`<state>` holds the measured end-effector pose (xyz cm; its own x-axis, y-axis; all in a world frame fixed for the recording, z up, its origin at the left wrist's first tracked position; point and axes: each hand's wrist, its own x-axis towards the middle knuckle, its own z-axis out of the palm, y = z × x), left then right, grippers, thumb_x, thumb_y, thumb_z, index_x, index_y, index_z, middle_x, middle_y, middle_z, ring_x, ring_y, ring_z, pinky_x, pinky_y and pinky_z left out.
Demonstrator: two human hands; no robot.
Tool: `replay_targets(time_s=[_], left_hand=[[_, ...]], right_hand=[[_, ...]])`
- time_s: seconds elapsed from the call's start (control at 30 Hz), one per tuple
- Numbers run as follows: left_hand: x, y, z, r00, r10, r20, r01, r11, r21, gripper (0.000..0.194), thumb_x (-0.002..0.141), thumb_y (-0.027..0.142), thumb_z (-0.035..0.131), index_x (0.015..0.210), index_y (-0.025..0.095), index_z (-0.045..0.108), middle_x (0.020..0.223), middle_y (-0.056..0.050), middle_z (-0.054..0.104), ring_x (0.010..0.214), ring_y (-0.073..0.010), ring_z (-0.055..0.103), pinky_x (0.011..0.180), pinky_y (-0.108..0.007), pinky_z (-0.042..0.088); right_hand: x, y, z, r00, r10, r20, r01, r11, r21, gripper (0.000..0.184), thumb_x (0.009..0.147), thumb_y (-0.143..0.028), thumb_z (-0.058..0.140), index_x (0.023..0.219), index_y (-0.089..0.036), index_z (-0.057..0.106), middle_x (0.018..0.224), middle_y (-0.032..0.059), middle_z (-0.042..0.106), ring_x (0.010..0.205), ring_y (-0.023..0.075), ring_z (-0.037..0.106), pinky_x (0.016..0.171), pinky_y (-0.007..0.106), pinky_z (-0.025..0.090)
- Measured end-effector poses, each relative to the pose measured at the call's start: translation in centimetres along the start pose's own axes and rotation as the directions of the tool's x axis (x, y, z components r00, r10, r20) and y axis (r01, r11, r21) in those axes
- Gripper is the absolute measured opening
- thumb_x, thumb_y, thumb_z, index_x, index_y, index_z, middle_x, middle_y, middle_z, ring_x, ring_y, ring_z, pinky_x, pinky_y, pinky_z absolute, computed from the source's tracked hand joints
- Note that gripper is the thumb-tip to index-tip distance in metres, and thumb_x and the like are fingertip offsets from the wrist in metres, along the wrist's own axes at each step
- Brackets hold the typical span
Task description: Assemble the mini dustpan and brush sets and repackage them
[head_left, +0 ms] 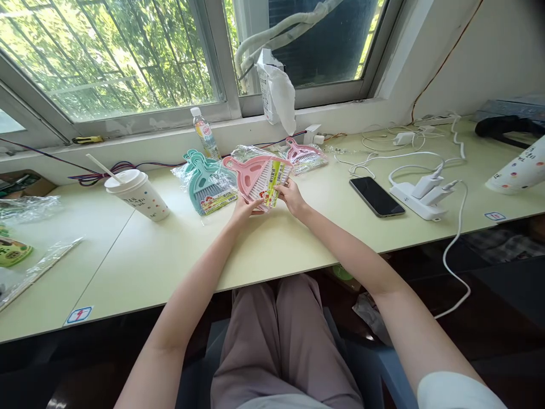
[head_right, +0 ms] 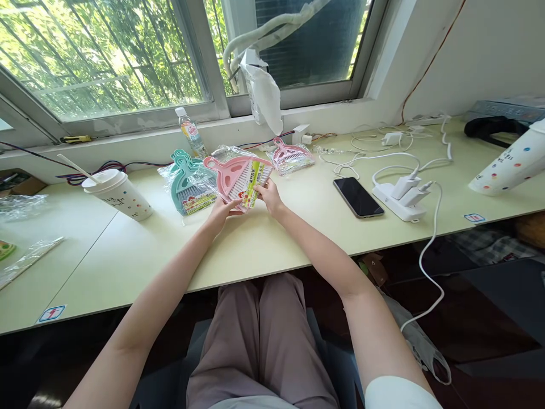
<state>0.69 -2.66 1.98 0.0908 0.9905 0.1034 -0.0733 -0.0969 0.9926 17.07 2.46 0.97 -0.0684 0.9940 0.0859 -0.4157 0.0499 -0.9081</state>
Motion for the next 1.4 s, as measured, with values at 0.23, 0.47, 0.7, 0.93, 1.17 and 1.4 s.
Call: replay_targets(time_s=[0.23, 0.47, 0.7, 0.93, 1.17, 1.4], left_hand=[[0.2, -0.5, 0.1, 1.0, 0.022, 0.018, -0.023, 1.0, 0.021, 0.078, 0.066, 0.034, 0.084, 0.135, 0.023, 0.048, 0.107, -0.009, 0.072, 0.081, -0.0198, 0.071, 0.07, -0.033, 0.06], [0.0, -0.3, 0.6, 0.98, -0.137, 0.145, 0.156, 0.98, -0.122, 0.071, 0.076, 0.066, 0.069, 0.129, 0.022, 0.054, 0.116, -0.013, 0.07, 0.089, -0.0266, 0.073, 0.071, -0.038, 0.06], [0.2, -0.5, 0.7, 0.998, -0.065, 0.021, 0.067, 0.993, -0.094, 0.067, 0.076, 0.048, 0.076, 0.132, 0.021, 0.052, 0.131, -0.013, 0.063, 0.105, -0.0258, 0.067, 0.083, -0.04, 0.06], [-0.9, 1.0, 1.4, 0.845, 0.415, -0.338, -0.187, 0.82, 0.541, 0.105, 0.07, 0.052, 0.081, 0.154, 0.026, 0.023, 0.165, -0.014, 0.021, 0.155, -0.0319, 0.013, 0.125, -0.049, 0.015], [-1.4, 2.0, 0.3, 0.8, 0.587, -0.128, -0.219, 0.484, 0.848, 0.059, 0.088, 0.043, 0.064, 0.141, 0.025, 0.045, 0.127, -0.012, 0.063, 0.125, -0.0301, 0.054, 0.108, -0.046, 0.038], [-0.8, 0.8, 0.2, 0.884, 0.461, 0.08, -0.295, 0.418, 0.859, 0.044, 0.088, 0.013, 0.05, 0.131, 0.024, 0.055, 0.097, -0.004, 0.067, 0.082, -0.0189, 0.062, 0.071, -0.029, 0.045]], right_hand=[[0.3, 0.1, -0.3, 1.0, 0.019, -0.014, -0.018, 0.999, 0.034, 0.026, 0.071, -0.014, 0.067, 0.092, -0.023, 0.055, 0.098, 0.0016, 0.074, 0.1, 0.02, 0.07, 0.093, 0.039, 0.06], [0.1, -0.3, -0.2, 0.999, -0.032, -0.029, 0.035, 0.996, 0.076, 0.033, 0.069, -0.018, 0.073, 0.094, -0.024, 0.052, 0.102, 0.0025, 0.073, 0.106, 0.0216, 0.069, 0.095, 0.04, 0.058], [-0.3, 0.0, 0.4, 1.0, -0.025, -0.019, 0.027, 0.992, 0.125, 0.032, 0.071, -0.012, 0.068, 0.094, -0.025, 0.05, 0.098, -0.0008, 0.071, 0.104, 0.0194, 0.069, 0.095, 0.039, 0.06], [0.0, 0.2, 0.1, 0.999, -0.024, -0.036, 0.028, 0.993, 0.119, 0.034, 0.071, -0.009, 0.067, 0.095, -0.026, 0.05, 0.093, -0.0027, 0.07, 0.097, 0.0173, 0.07, 0.093, 0.04, 0.06], [-0.6, 0.6, 0.5, 0.996, 0.0, 0.091, -0.005, 0.999, 0.054, 0.036, 0.07, -0.012, 0.07, 0.099, -0.026, 0.053, 0.095, -0.0024, 0.072, 0.094, 0.018, 0.069, 0.093, 0.044, 0.06], [-0.8, 1.3, 0.6, 0.986, 0.032, 0.163, -0.031, 0.999, -0.009, 0.041, 0.067, -0.015, 0.074, 0.102, -0.025, 0.056, 0.096, -0.0008, 0.073, 0.093, 0.0192, 0.069, 0.09, 0.044, 0.06]])
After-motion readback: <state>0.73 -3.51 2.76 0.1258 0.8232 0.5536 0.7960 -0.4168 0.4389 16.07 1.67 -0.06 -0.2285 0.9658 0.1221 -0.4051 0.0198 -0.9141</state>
